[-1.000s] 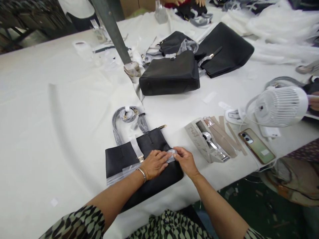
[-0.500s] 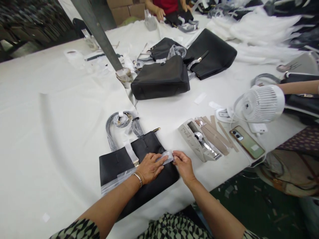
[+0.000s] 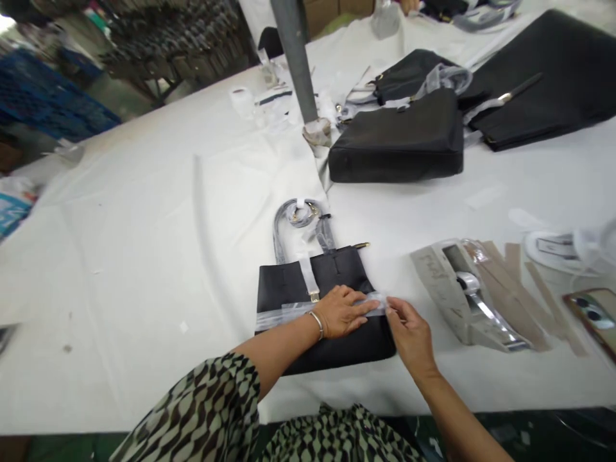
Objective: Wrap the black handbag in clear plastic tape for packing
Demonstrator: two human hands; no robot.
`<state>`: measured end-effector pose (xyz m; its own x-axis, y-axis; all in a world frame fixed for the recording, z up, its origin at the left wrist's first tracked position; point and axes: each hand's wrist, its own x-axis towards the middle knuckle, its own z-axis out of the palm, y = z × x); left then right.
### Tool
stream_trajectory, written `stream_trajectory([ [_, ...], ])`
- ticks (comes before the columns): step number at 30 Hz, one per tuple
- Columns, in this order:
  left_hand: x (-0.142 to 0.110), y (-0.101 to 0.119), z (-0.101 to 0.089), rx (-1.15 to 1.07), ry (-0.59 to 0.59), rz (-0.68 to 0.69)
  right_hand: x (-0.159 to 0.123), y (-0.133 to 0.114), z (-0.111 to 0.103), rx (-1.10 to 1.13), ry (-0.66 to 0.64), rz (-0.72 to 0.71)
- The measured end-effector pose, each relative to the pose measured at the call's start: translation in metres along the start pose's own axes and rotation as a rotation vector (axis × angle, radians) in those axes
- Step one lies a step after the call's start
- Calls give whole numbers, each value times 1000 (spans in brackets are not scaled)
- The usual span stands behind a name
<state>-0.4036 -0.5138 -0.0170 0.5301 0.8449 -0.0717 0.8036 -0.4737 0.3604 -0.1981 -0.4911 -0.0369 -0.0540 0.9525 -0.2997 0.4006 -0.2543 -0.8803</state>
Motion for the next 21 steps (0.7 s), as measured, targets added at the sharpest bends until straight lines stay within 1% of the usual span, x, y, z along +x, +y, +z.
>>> stream_trajectory([
  [2,-1,1,-3,14,-13,-3,4,1,3,-14,-12,62],
  [5,-2,2,-6,21,-6,7,10,4,6,54,-55,123],
  [7,-3,3,-8,14,6,7,12,4,6,40,-31,99],
  [10,-5,4,-8,-10,32,-31,11,-1,4,-107,46,8],
  [12,-6,5,-8,-17,56,-48,8,-8,2,-155,71,-28],
  [14,-7,6,-8,-14,78,-53,4,-17,1,-128,62,-20],
  [19,-12,9,-7,-60,116,-81,-2,-46,0,-62,-31,-51],
  [21,-14,9,-6,-114,121,-91,-2,-53,-3,-30,-62,-46],
])
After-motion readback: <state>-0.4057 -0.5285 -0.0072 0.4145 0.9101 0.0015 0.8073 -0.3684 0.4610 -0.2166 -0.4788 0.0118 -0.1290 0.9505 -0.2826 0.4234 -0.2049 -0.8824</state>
